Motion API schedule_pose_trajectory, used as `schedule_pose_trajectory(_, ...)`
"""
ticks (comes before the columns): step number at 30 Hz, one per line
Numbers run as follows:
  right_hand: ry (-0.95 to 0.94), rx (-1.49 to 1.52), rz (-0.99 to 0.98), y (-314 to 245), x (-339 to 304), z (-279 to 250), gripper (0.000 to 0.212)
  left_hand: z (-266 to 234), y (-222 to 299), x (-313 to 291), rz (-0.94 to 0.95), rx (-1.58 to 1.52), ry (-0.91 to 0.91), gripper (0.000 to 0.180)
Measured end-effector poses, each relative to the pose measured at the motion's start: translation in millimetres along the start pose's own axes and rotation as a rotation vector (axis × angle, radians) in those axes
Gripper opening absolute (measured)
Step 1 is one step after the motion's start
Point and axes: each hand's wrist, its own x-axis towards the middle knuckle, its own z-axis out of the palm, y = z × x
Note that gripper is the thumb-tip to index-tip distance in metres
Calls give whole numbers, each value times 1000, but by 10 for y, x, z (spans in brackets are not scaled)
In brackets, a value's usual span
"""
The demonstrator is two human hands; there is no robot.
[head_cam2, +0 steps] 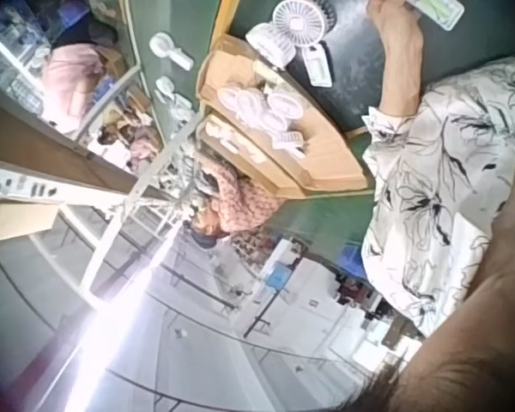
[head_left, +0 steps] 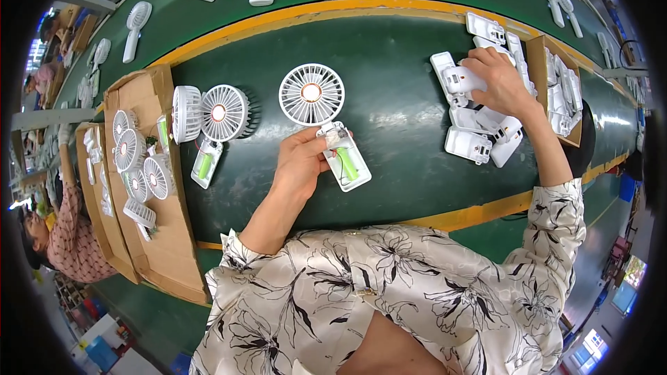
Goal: The person assembles portable electric fans by inserting circuit boards and wiring into the fan handle bases, snapping plastic handle covers onto the handles, and placing the assembled fans onto the conveyor belt.
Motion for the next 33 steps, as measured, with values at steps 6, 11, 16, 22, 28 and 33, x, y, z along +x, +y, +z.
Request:
schedule_pose_trajectory(6,265,-18,104,-162,-44,-45,38,9,-26,4,0,-5,2,25)
schedule_pose_trajectory(11,306,328,22,-797,-93,-195,41,14,-38,27,-1,-34,-4,25)
schedule_pose_trajectory(16,-162,810,-473,-1594,-118,-182,42,24,-44,43,-1,8,6,26)
schedule_pose_trajectory(22,-244,688,-587,-1800,108,-23,38,20,-64,8,15,-25,10,26)
schedule_pose_trajectory(28,-222,769,-440,-1674,122,-35,38,89,-62,-28,-9,-93,-25,20)
schedule_pose_trajectory(33,108,1012,-134,-1576,-7,-51,46,109,-80,-26,17,-91,-34,19)
